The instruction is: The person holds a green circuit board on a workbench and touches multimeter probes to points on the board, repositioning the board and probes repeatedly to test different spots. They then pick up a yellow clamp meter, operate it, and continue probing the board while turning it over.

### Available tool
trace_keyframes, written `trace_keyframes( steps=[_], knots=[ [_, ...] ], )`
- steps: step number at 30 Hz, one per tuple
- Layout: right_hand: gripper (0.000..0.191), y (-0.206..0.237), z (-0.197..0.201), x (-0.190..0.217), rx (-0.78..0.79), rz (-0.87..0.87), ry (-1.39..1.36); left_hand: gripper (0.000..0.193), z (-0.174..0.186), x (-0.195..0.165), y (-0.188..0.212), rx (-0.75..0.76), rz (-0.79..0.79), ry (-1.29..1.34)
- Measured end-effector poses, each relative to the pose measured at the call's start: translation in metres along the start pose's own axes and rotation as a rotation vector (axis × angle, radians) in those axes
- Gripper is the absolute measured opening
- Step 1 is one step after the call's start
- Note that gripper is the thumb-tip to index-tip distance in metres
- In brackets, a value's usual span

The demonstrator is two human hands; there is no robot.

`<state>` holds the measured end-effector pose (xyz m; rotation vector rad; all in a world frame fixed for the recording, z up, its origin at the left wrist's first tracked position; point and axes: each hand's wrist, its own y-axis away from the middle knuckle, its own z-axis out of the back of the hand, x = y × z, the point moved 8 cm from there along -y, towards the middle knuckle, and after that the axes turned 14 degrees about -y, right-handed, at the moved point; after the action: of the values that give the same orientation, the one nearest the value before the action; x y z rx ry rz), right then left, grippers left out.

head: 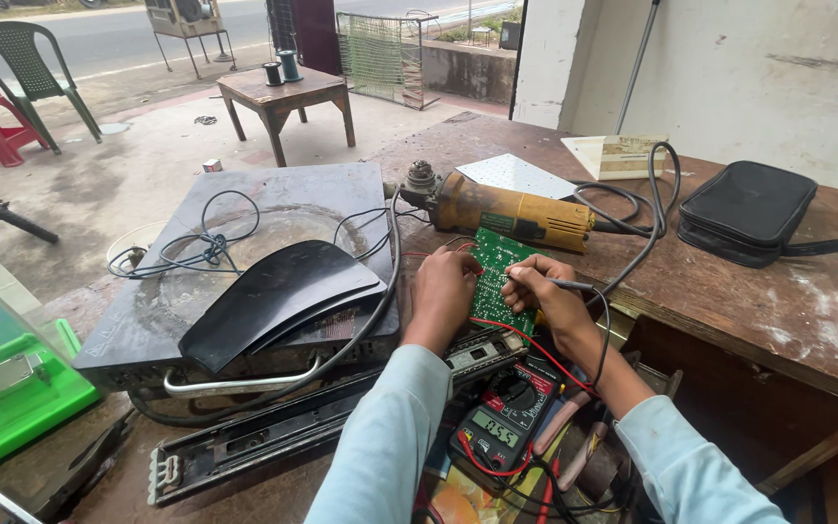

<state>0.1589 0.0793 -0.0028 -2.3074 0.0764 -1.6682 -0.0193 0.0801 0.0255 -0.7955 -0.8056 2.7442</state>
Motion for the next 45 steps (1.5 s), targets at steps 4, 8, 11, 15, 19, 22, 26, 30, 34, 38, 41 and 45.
trace_keyframes(
  steps=[4,8,11,15,19,22,26,30,34,38,41,45],
  knots=[
    [0.020,0.000,-0.001,-0.001,-0.019,0.014,0.035,0.015,0.007,-0.011,0.002,-0.019,-0.051,-0.102],
    [0.019,-0.001,-0.003,-0.002,-0.032,0.002,0.094,0.013,0.015,-0.015,0.002,-0.076,-0.030,-0.177],
    [0.021,0.000,-0.001,-0.002,-0.045,-0.067,0.107,0.014,0.019,-0.010,0.002,-0.139,0.004,-0.186],
    [0.018,0.003,-0.004,0.001,-0.035,-0.085,0.108,0.017,0.013,-0.003,0.002,-0.094,0.069,-0.121],
    [0.017,0.003,-0.007,0.001,-0.029,-0.096,0.088,0.016,0.008,-0.008,0.002,-0.038,0.023,-0.168],
    [0.017,0.002,-0.008,0.001,-0.002,-0.110,0.107,0.018,0.006,-0.007,0.003,0.013,0.034,-0.170],
    [0.015,-0.001,-0.009,-0.002,0.037,-0.126,0.116,0.019,0.004,-0.006,0.003,0.058,0.051,-0.162],
    [0.014,-0.004,-0.011,-0.003,0.071,-0.125,0.109,0.018,0.001,-0.004,0.004,0.081,0.055,-0.129],
    [0.014,-0.001,-0.013,-0.002,0.103,-0.134,0.101,0.016,0.001,-0.006,0.003,0.063,0.021,-0.118],
    [0.015,0.001,-0.014,0.001,0.108,-0.154,0.149,0.015,0.002,-0.007,0.004,0.054,0.005,-0.123],
    [0.015,0.002,-0.015,0.002,0.088,-0.161,0.171,0.016,0.004,-0.010,0.004,0.051,-0.020,-0.121],
    [0.017,0.002,-0.016,0.001,0.081,-0.150,0.172,0.017,0.007,-0.013,0.005,0.056,-0.040,-0.102]
  ],
)
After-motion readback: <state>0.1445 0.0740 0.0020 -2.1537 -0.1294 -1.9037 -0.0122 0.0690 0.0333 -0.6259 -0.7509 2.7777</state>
